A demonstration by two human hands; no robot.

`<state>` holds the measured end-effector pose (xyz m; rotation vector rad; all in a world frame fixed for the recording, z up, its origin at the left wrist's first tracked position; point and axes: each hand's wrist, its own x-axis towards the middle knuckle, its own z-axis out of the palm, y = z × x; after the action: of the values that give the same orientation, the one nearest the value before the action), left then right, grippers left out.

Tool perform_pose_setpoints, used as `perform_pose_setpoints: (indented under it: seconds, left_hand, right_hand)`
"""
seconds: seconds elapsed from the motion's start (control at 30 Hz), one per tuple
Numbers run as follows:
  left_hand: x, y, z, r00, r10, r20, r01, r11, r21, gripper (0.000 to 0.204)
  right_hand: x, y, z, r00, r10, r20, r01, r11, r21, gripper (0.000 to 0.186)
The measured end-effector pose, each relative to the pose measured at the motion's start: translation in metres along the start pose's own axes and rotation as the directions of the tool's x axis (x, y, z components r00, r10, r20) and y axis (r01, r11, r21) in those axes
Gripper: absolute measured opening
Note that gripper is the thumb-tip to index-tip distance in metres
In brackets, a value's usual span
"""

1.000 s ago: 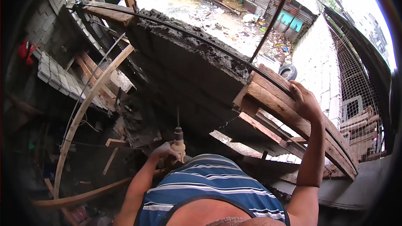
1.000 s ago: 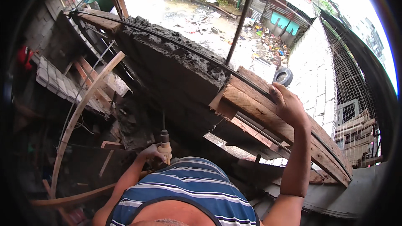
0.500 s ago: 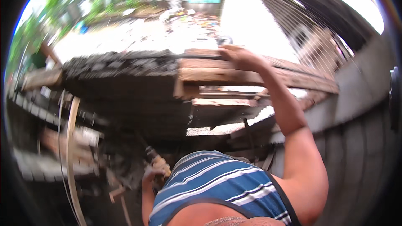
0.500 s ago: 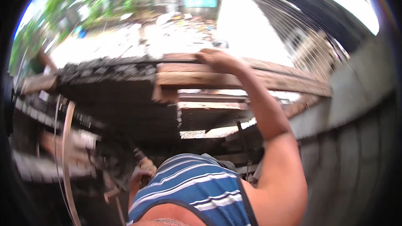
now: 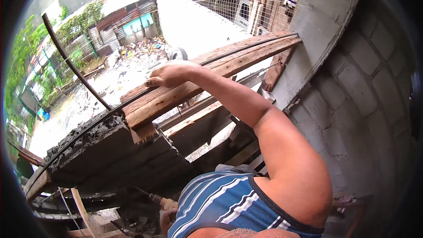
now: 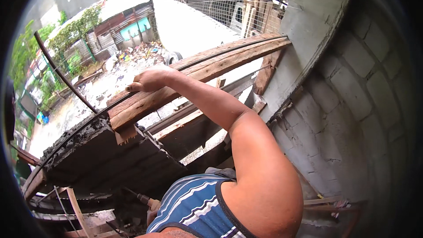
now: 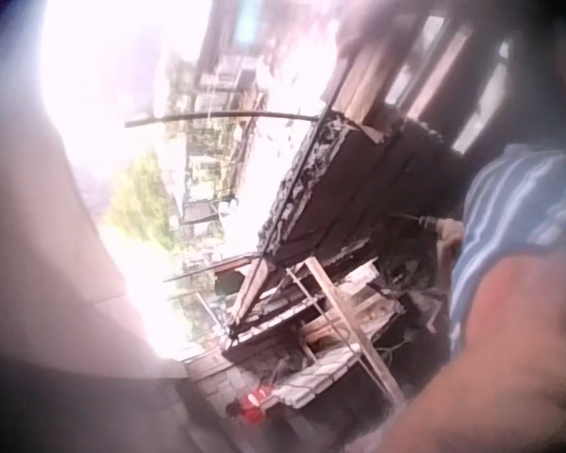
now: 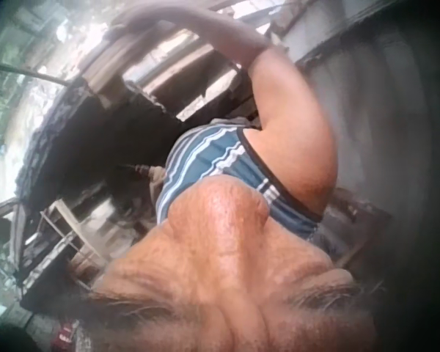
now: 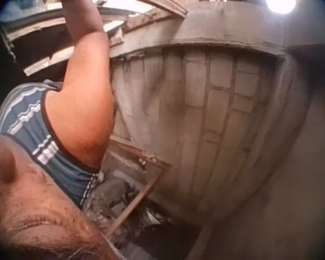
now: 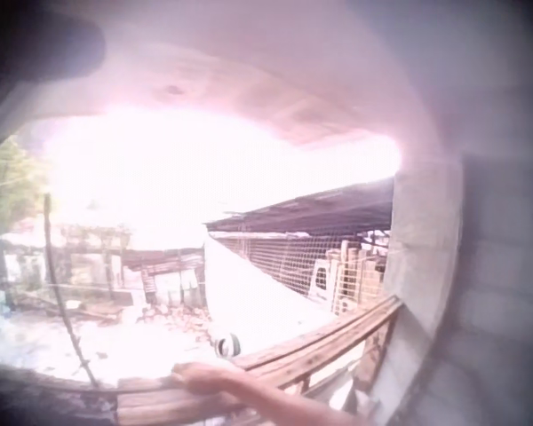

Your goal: The person drills holes into a wooden beam and the adjacent concrete block wall using a power drill, then adjusts the position of the wood by hand.

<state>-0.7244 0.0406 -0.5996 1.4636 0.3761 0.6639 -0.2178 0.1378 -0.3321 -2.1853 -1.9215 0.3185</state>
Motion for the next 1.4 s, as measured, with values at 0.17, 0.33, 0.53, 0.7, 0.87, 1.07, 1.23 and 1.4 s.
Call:
perform_pose_setpoints:
  seconds: [0.17, 0.33, 0.53, 0.7, 0.87, 1.07, 1.23, 1.4]
  left_hand:
    - [0.01, -0.053, -0.033, 0.986, -0.119, 0.12, 0.105, 0.987, 0.119, 0.035]
    - [0.03, -0.017, -0.032, 0.948, 0.01, 0.319, -0.073, 0.98, 0.184, 0.037]
    - [0.017, 0.024, 0.003, 0.999, -0.038, -0.037, 0.042, 0.99, 0.132, 0.038]
    - [0.029, 0.029, 0.001, 0.999, -0.005, -0.041, 0.015, 0.968, 0.25, 0.037]
    - [0.025, 0.02, -0.011, 0.986, -0.166, -0.025, 0.168, 0.977, 0.133, 0.039]
    - [0.022, 0.013, -0.015, 0.986, -0.166, -0.035, 0.169, 0.975, 0.143, 0.041]
    - [0.005, -0.07, -0.059, 0.975, -0.198, 0.1, 0.163, 0.946, 0.281, 0.042]
    - [-0.005, -0.099, -0.075, 0.976, -0.157, 0.154, 0.094, 0.93, 0.356, 0.043]
  right_hand:
    - [-0.001, -0.011, -0.002, 0.999, -0.032, -0.006, 0.032, 0.999, -0.016, 0.069]
    - [-0.005, -0.007, -0.005, 1.0, -0.009, 0.008, 0.009, 1.0, -0.01, 0.072]
    - [0.007, -0.014, 0.0, 0.999, -0.032, 0.014, 0.032, 0.999, 0.013, 0.071]
    - [0.001, -0.006, -0.002, 1.0, 0.006, 0.008, -0.006, 1.0, 0.013, 0.068]
    - [0.001, -0.008, -0.001, 1.0, -0.006, 0.011, 0.007, 1.0, -0.015, 0.073]
    - [0.002, -0.01, -0.001, 1.0, -0.004, 0.001, 0.004, 1.0, -0.021, 0.073]
    - [-0.004, -0.009, -0.006, 1.0, 0.011, 0.01, -0.011, 1.0, -0.017, 0.073]
    - [0.002, -0.008, 0.0, 1.0, -0.008, 0.02, 0.008, 1.0, -0.023, 0.073]
